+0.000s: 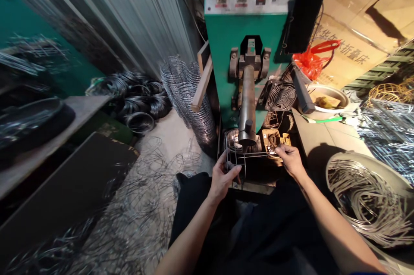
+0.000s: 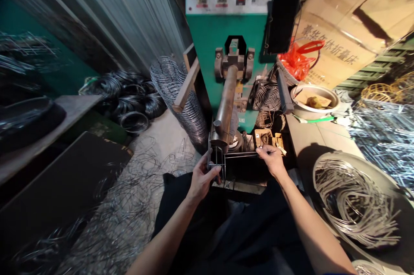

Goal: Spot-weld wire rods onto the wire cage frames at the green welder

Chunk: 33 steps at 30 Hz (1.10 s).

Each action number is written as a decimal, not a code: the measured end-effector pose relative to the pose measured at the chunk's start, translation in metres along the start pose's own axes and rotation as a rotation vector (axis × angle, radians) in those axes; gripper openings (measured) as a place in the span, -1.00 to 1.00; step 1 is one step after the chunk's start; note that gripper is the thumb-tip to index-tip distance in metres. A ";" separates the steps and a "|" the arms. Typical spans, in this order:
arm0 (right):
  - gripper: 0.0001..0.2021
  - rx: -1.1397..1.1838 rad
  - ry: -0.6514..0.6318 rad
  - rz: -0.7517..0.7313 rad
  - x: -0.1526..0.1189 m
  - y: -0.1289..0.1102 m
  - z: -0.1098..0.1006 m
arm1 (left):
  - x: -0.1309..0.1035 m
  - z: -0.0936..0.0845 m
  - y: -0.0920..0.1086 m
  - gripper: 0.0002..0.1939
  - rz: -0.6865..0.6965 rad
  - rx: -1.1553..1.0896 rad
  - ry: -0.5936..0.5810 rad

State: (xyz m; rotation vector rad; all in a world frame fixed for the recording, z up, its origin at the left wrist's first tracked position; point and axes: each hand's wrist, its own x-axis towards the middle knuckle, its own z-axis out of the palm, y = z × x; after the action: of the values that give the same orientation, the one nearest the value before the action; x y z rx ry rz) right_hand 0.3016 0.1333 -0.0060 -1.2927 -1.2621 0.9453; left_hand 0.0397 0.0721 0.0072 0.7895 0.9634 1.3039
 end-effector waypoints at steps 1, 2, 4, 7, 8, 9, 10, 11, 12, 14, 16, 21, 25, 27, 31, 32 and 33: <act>-0.45 -0.005 0.001 0.002 0.000 -0.001 0.000 | 0.000 0.000 0.000 -0.09 0.000 -0.001 -0.004; -0.45 -0.010 0.000 0.004 0.000 -0.001 -0.001 | 0.000 0.000 0.000 -0.08 0.000 -0.001 -0.006; -0.45 -0.014 -0.010 0.004 0.000 -0.002 -0.002 | 0.000 0.001 0.001 -0.07 0.001 -0.001 -0.010; -0.46 -0.009 -0.020 -0.005 0.001 -0.001 -0.003 | 0.001 0.002 0.003 -0.05 0.001 0.003 -0.010; -0.46 -0.010 -0.020 -0.007 0.001 0.000 -0.004 | 0.001 0.002 0.003 -0.06 0.001 0.008 -0.011; -0.46 -0.012 -0.018 -0.009 0.001 0.001 -0.004 | 0.001 0.002 0.003 -0.06 0.002 0.014 -0.012; -0.46 -0.016 -0.015 -0.012 0.002 0.002 -0.004 | 0.002 0.001 0.003 -0.07 0.002 0.019 -0.015; -0.46 -0.021 -0.013 -0.014 0.002 0.003 -0.004 | 0.002 0.001 0.003 -0.07 0.005 0.022 -0.020; -0.45 -0.026 -0.011 -0.015 0.002 0.004 -0.004 | 0.002 0.000 0.003 -0.08 0.009 0.025 -0.023; -0.45 -0.033 -0.007 -0.012 0.002 0.005 -0.004 | 0.003 -0.001 0.002 -0.08 0.016 0.026 -0.025; -0.45 -0.038 -0.007 -0.007 0.002 0.005 -0.003 | 0.004 -0.001 0.001 -0.10 0.019 0.029 -0.021; -0.44 -0.026 -0.001 -0.006 0.005 0.003 -0.004 | 0.006 0.001 0.004 -0.11 0.001 0.024 0.003; -0.47 -0.038 0.033 -0.017 0.004 -0.003 0.001 | 0.006 0.002 0.009 -0.12 -0.033 0.036 -0.012; -0.50 -0.093 0.042 -0.016 -0.001 -0.010 0.006 | 0.003 0.001 0.012 -0.20 -0.030 0.074 -0.007; -0.60 -0.192 0.022 -0.087 -0.007 -0.011 -0.006 | 0.005 0.003 0.018 -0.32 -0.031 0.139 0.046; -0.65 -0.246 0.033 -0.110 -0.009 -0.007 -0.019 | 0.007 0.005 0.019 -0.34 -0.038 0.150 0.054; -0.68 -0.327 0.067 -0.105 -0.013 -0.002 -0.037 | 0.009 0.007 0.019 -0.35 -0.047 0.166 0.056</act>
State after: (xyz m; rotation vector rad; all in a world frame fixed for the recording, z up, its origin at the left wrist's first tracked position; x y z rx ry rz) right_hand 0.3355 0.1149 -0.0008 -1.4800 -1.4583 0.6323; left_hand 0.0380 0.0836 0.0262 0.8558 1.1400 1.2213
